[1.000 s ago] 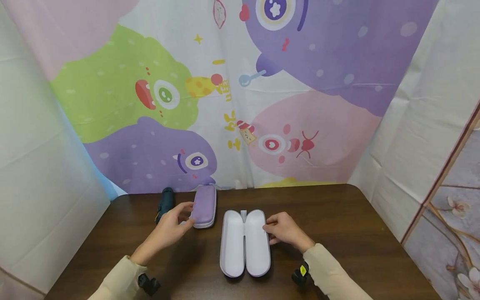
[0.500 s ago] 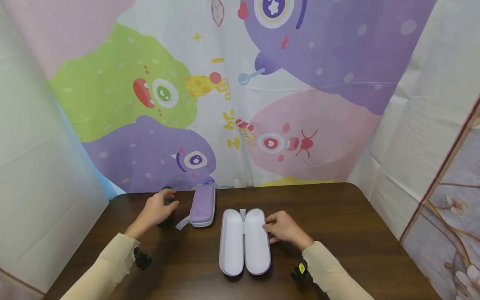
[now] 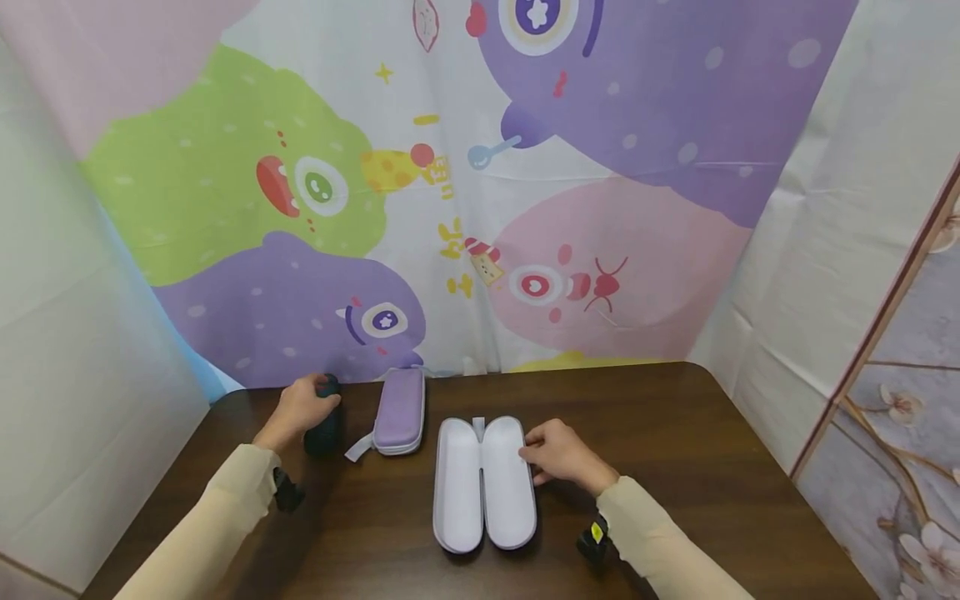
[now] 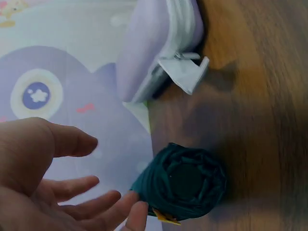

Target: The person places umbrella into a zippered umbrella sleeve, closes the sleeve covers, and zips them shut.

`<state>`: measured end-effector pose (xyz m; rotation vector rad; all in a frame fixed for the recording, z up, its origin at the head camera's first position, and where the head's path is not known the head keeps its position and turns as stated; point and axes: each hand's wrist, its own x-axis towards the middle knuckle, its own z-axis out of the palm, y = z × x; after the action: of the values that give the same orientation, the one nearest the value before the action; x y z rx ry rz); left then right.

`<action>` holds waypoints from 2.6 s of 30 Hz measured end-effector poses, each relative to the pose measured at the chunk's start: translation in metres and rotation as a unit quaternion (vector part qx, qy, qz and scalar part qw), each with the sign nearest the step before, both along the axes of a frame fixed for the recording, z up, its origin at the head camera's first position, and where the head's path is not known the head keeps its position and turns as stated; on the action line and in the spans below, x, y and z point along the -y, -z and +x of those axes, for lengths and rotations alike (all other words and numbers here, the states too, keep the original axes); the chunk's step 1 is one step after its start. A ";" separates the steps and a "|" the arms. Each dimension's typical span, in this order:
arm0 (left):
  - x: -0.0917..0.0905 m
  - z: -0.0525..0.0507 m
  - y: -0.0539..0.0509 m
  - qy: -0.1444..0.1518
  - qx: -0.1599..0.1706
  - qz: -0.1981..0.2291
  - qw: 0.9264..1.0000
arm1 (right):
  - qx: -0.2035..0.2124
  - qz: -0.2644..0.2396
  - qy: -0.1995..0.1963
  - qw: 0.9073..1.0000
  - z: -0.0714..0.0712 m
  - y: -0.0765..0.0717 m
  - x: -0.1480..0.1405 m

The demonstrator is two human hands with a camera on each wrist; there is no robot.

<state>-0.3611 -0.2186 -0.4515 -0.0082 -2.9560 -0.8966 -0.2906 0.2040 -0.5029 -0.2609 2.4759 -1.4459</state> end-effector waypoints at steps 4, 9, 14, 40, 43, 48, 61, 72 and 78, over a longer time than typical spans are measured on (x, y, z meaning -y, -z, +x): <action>0.000 -0.004 0.005 -0.032 0.011 -0.020 0.999 | 0.004 0.004 0.001 1.000 -0.001 0.002 0.000; -0.004 -0.006 0.010 -0.066 0.002 -0.021 0.998 | 0.011 0.006 0.003 1.000 -0.002 0.003 -0.001; -0.006 -0.006 0.013 -0.102 0.019 -0.026 0.994 | 0.009 0.003 0.010 1.000 -0.002 0.000 -0.002; 0.014 -0.008 0.016 -0.083 0.102 -0.054 0.990 | -0.005 0.024 -0.008 1.000 -0.002 -0.002 0.001; 0.012 -0.008 0.018 -0.082 0.099 -0.064 0.990 | -0.005 0.024 -0.016 1.000 -0.003 -0.001 0.001; 0.007 -0.011 0.014 -0.067 0.097 -0.087 0.989 | -0.007 0.027 -0.019 0.999 -0.003 -0.001 0.000; 0.000 -0.009 0.006 -0.065 0.112 -0.131 0.983 | -0.003 0.025 -0.027 0.999 0.000 -0.003 0.000; -0.007 -0.019 0.008 -0.072 0.152 -0.184 0.968 | 0.003 0.024 -0.030 0.999 0.002 -0.006 0.000; -0.007 -0.015 0.009 -0.057 0.141 -0.175 0.973 | 0.007 0.026 -0.029 0.999 0.001 -0.006 -0.001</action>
<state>-0.3760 -0.2119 -0.4602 0.2967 -3.2937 -0.3813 -0.2900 0.2051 -0.4973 -0.3090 2.4692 -1.3537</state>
